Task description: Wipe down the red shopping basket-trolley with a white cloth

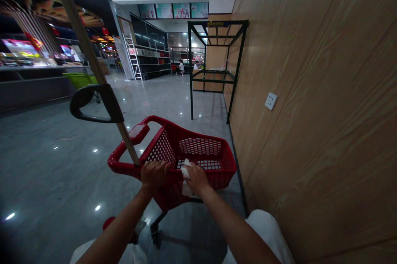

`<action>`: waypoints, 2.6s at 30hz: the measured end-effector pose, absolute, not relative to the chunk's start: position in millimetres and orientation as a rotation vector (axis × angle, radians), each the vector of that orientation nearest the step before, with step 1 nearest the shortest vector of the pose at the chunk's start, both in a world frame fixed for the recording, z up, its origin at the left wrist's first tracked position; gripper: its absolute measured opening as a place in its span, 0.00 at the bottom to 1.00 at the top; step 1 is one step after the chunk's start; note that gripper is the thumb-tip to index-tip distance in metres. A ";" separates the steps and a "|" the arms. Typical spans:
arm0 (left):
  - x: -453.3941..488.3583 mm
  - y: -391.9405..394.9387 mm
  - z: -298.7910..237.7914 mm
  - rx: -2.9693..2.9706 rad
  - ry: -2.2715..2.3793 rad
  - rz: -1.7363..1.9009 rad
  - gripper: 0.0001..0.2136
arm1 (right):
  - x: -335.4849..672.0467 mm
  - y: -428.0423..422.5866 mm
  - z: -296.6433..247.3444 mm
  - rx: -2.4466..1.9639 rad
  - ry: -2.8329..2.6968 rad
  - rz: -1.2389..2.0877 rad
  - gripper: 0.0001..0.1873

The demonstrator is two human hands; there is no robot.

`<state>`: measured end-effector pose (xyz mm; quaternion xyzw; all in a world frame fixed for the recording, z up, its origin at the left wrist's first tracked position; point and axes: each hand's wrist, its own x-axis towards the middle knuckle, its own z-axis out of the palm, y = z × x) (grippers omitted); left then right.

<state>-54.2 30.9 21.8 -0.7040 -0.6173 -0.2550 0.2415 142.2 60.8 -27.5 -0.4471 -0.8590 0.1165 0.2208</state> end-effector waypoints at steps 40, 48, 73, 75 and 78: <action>-60.8 28.3 20.9 -1.892 -1.584 -0.554 0.19 | 170.5 63.6 -45.7 -1.133 -2.353 0.201 0.24; -46.6 24.2 19.5 -1.905 -1.608 -0.625 0.15 | 291.7 69.2 -79.5 -1.568 -2.214 0.032 0.20; -3.3 55.5 -21.3 -2.245 -2.050 -0.524 0.17 | 182.9 -3.6 -47.7 -1.682 -2.281 0.050 0.25; 3.4 51.5 -23.1 -2.225 -2.034 -0.560 0.15 | 171.5 -4.1 -55.3 -1.602 -2.289 0.057 0.26; 8.9 43.6 -32.8 -2.318 -1.933 -0.569 0.12 | 164.6 -4.6 -67.8 -1.481 -2.303 0.102 0.28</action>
